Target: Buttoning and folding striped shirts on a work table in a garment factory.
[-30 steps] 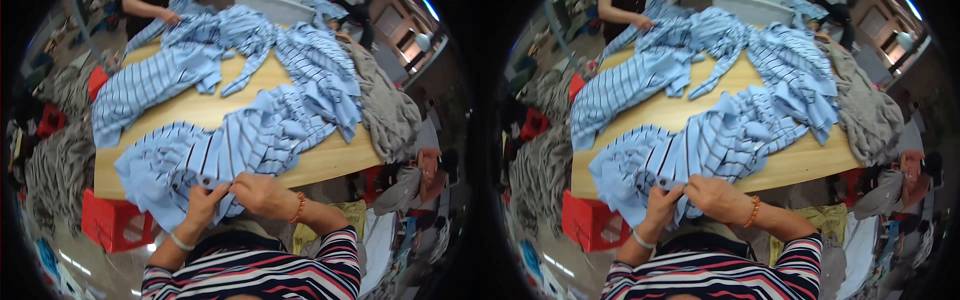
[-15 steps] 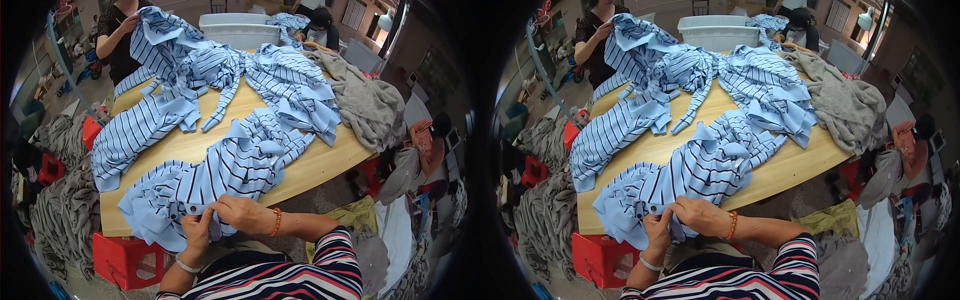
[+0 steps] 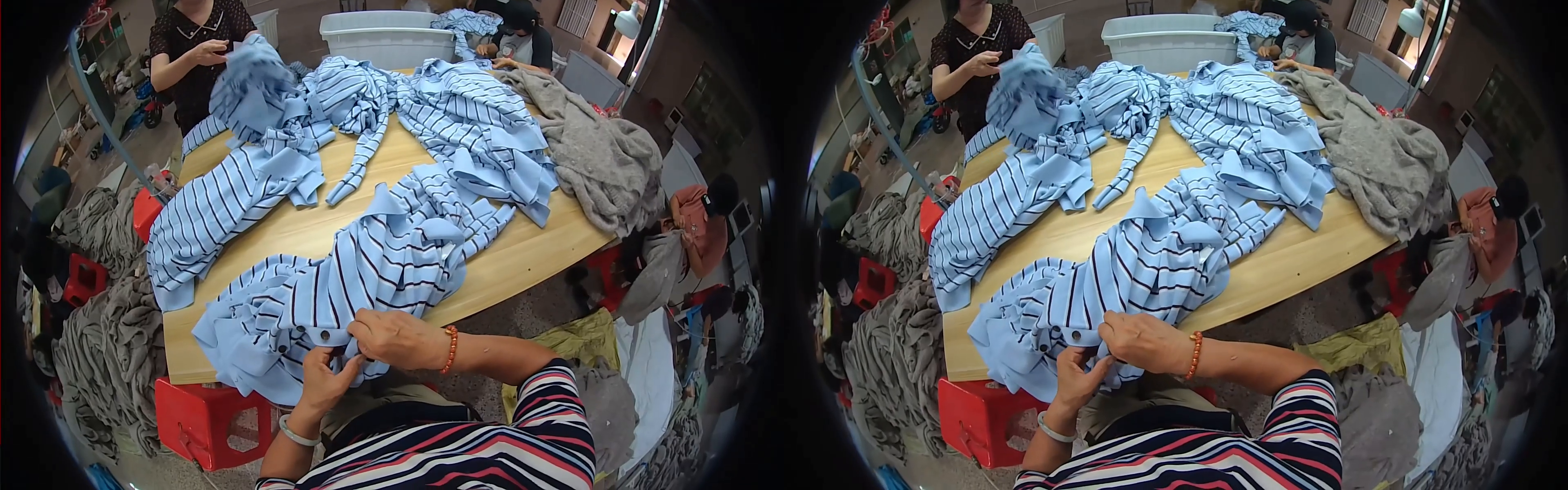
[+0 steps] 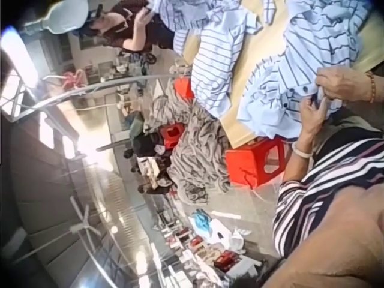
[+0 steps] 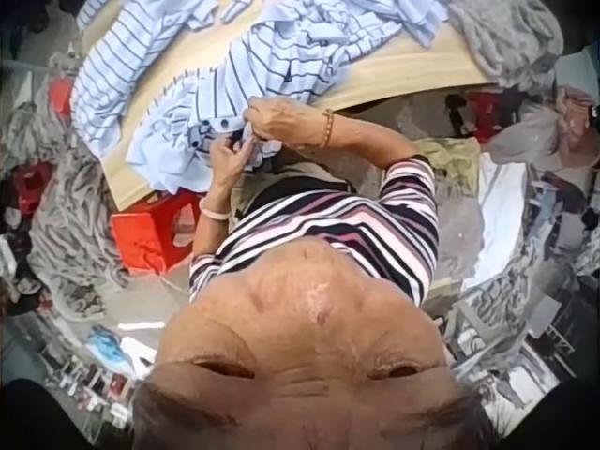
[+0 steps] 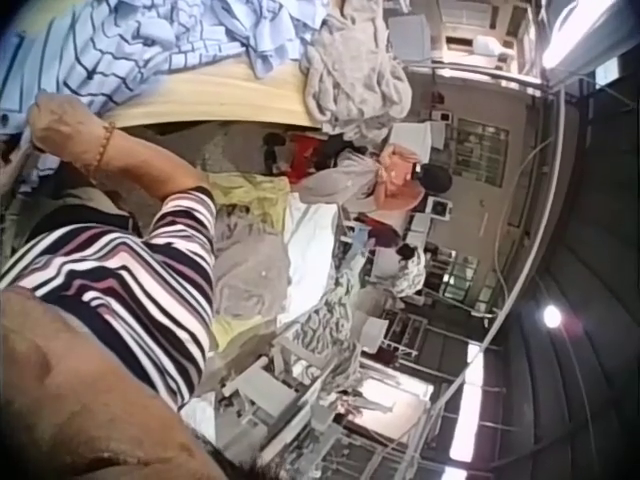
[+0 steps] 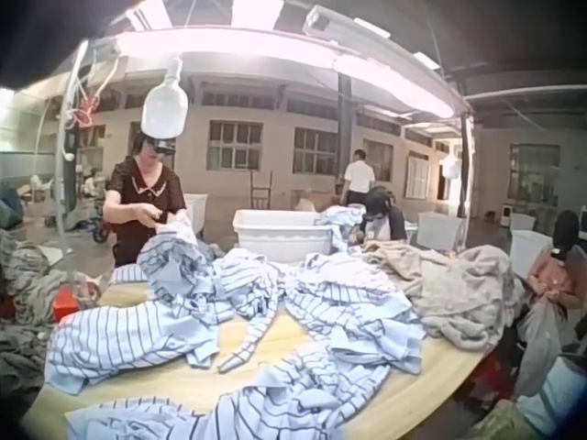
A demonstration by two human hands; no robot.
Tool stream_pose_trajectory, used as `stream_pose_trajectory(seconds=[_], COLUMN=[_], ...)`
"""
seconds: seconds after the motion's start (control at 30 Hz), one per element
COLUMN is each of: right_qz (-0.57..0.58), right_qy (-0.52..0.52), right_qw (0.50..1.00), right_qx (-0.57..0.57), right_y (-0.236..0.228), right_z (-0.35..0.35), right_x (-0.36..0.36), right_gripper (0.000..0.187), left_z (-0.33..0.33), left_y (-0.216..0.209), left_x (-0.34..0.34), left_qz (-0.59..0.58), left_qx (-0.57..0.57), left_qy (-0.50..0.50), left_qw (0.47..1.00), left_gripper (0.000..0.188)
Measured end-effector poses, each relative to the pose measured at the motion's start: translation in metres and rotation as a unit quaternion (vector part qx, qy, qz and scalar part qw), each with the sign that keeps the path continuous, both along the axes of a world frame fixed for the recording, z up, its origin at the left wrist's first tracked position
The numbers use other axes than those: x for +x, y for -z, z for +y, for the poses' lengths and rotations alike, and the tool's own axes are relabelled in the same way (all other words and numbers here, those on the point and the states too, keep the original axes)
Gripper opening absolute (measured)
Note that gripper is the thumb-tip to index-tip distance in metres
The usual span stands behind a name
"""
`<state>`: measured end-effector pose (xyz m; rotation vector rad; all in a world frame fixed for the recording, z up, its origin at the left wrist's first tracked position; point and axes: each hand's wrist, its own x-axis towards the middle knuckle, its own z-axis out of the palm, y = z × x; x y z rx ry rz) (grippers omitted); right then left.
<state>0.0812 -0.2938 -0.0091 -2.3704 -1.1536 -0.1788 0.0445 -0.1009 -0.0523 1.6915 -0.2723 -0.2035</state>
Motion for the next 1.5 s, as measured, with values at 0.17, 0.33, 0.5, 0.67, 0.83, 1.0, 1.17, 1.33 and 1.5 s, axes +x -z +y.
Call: stream_pose_trajectory(seconds=[0.17, 0.33, 0.5, 0.67, 0.83, 1.0, 1.17, 1.33, 1.5], right_qz=[0.026, 0.045, 0.063, 0.108, 0.168, 0.123, 0.22, 0.33, 0.204], right_qy=[-0.003, 0.007, 0.013, 0.01, -0.011, -0.018, -0.062, 0.013, -0.018], right_qw=[1.0, 0.999, 0.998, 0.993, 0.986, 0.992, 0.968, 0.935, 0.973], right_qx=[0.004, -0.013, -0.02, -0.037, -0.012, 0.03, 0.104, 0.125, 0.103], right_y=[0.004, 0.003, -0.001, -0.002, 0.001, 0.01, 0.012, 0.007, -0.002], right_z=[-0.002, -0.004, -0.001, -0.003, -0.005, -0.01, -0.01, -0.009, 0.002], right_x=[0.006, 0.009, 0.005, 0.002, 0.008, 0.016, 0.031, 0.03, 0.017], right_gripper=[0.015, 0.015, 0.015, 0.011, 0.013, 0.022, 0.013, 0.014, 0.012], left_z=[-0.002, -0.007, -0.007, -0.006, -0.007, -0.004, -0.004, 0.013, 0.034], left_y=[0.011, -0.005, 0.003, 0.019, 0.023, 0.025, 0.024, 0.018, 0.003], left_x=[0.005, 0.009, 0.008, 0.002, 0.004, 0.02, 0.019, 0.002, -0.024], left_qz=[-0.018, -0.05, -0.08, -0.15, -0.055, -0.009, -0.009, -0.079, 0.202], left_qx=[0.013, 0.093, 0.113, 0.131, 0.065, 0.048, 0.092, 0.13, -0.144], left_qy=[-0.022, -0.016, -0.03, -0.069, -0.084, -0.035, -0.053, -0.121, -0.023], left_qw=[1.0, 0.994, 0.99, 0.978, 0.993, 0.998, 0.994, 0.981, 0.968], left_gripper=[0.018, 0.015, 0.013, 0.01, 0.014, 0.02, 0.014, 0.02, 0.019])
